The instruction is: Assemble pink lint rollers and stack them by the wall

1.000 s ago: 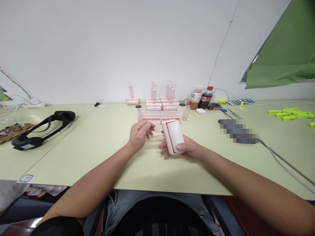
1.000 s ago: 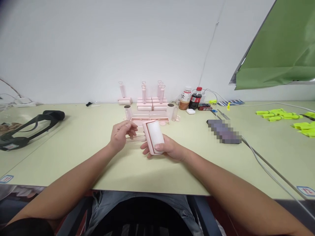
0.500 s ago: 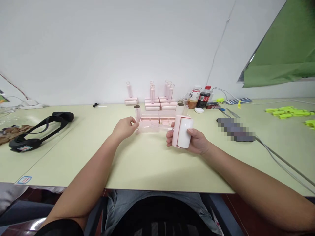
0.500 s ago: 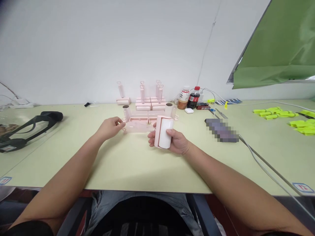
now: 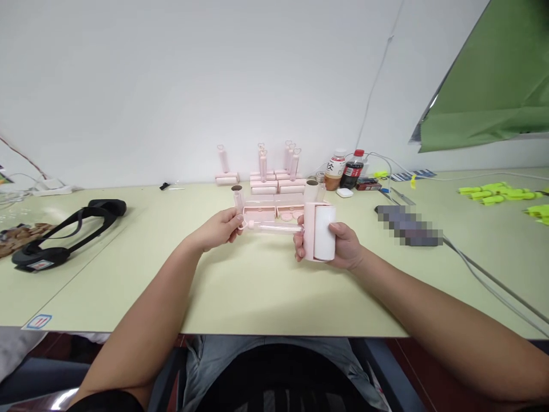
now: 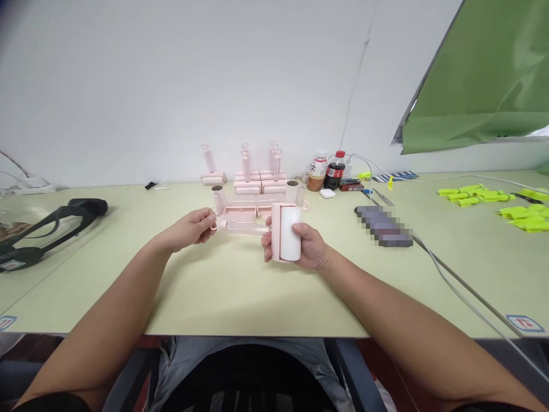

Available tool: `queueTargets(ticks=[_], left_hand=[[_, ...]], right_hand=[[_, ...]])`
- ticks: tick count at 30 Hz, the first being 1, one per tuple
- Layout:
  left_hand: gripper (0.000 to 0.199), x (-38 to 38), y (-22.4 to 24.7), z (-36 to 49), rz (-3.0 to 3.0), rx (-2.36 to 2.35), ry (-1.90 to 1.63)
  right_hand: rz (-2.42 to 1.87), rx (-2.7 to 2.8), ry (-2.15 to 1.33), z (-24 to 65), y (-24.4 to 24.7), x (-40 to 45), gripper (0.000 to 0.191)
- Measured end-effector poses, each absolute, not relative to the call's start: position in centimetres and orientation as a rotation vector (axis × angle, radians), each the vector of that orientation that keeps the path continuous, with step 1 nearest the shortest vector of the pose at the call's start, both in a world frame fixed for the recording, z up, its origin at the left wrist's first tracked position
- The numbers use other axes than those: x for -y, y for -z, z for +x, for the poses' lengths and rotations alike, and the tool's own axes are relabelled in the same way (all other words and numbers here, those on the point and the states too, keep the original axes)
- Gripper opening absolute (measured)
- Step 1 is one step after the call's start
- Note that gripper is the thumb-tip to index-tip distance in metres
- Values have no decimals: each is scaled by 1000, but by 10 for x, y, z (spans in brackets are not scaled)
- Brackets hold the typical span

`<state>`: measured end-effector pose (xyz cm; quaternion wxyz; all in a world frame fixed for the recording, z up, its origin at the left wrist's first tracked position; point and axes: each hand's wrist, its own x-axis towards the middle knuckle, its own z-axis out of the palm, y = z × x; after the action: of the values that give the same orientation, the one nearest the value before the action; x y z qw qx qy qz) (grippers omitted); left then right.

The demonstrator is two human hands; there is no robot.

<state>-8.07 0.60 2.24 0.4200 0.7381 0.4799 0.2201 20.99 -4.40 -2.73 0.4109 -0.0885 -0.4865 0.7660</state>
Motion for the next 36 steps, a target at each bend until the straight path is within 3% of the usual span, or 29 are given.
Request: queueTargets(ticks=[9, 23, 36], left_hand=[[28, -3, -10, -68, 1688, -661, -669], [24, 9, -15, -57, 2614, -975, -562], [31, 17, -12, -49, 2796, -1172, -271]], right_hand=[[-323, 1190, -1893, 210, 21, 47, 54], [-347, 1209, -1879, 210, 26, 47, 49], [-452, 1166, -1858, 205, 27, 50, 50]])
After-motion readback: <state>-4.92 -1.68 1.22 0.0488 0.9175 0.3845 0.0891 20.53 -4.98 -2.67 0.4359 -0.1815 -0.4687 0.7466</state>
